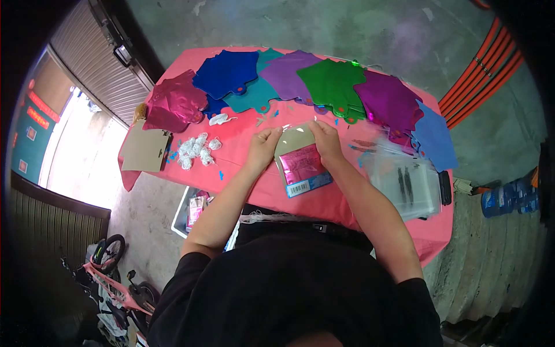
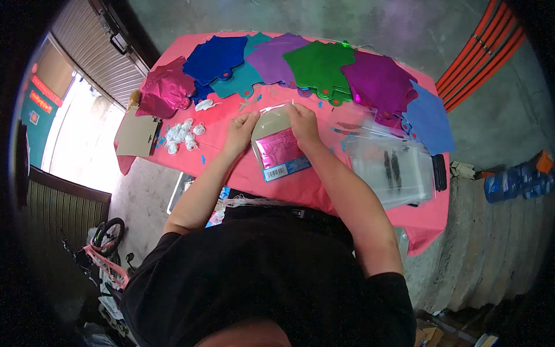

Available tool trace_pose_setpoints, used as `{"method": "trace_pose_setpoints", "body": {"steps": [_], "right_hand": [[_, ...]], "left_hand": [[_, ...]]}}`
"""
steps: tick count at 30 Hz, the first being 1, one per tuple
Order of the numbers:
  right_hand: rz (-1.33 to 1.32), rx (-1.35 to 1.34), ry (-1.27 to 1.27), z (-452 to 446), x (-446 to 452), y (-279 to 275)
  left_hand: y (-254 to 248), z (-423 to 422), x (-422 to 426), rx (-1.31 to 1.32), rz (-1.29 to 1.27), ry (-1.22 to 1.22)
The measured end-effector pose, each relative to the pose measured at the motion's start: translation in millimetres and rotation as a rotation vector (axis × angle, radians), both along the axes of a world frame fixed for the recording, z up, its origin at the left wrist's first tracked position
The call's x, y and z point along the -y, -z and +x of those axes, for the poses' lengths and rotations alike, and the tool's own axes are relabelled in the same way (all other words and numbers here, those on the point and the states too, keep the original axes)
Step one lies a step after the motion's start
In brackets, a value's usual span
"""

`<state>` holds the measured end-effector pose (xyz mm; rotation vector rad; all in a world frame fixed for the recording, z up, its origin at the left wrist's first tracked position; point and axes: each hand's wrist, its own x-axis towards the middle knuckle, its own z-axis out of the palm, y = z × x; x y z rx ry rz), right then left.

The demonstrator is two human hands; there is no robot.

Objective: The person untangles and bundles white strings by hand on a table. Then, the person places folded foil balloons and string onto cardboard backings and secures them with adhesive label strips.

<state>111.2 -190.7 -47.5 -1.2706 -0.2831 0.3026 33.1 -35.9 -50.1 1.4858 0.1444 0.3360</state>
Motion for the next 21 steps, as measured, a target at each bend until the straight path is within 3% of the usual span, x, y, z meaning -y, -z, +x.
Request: {"method": "trace_pose_setpoints", "body": {"steps": [10,13,15,18,19,21], "right_hand": [[-0.053,-0.055,0.117,-1,-1,-2],[-0.086,0.067,0.138,5,5,6],[-0.103,0.129,0.147,10,12,8],[-0.442,0.7,0.168,5,32,-1],[-0.447,0.695,0.164,1,38,-5],[-0.649,0.777,-0.101,-16,50,-20]], "left_hand": [[6,7,2,-0.111,-0.397,0.005],[21,19,-20,-0.061,0.131,-0.128],[21,17,-23,0.016,0.158,-0.176],[7,-1,-17,0.152,0.204,-0.263],[-5,-16,-14,0.203,0.448,-0.206],[-20,-47,-10,0.303,0.936,-0.078]]}}
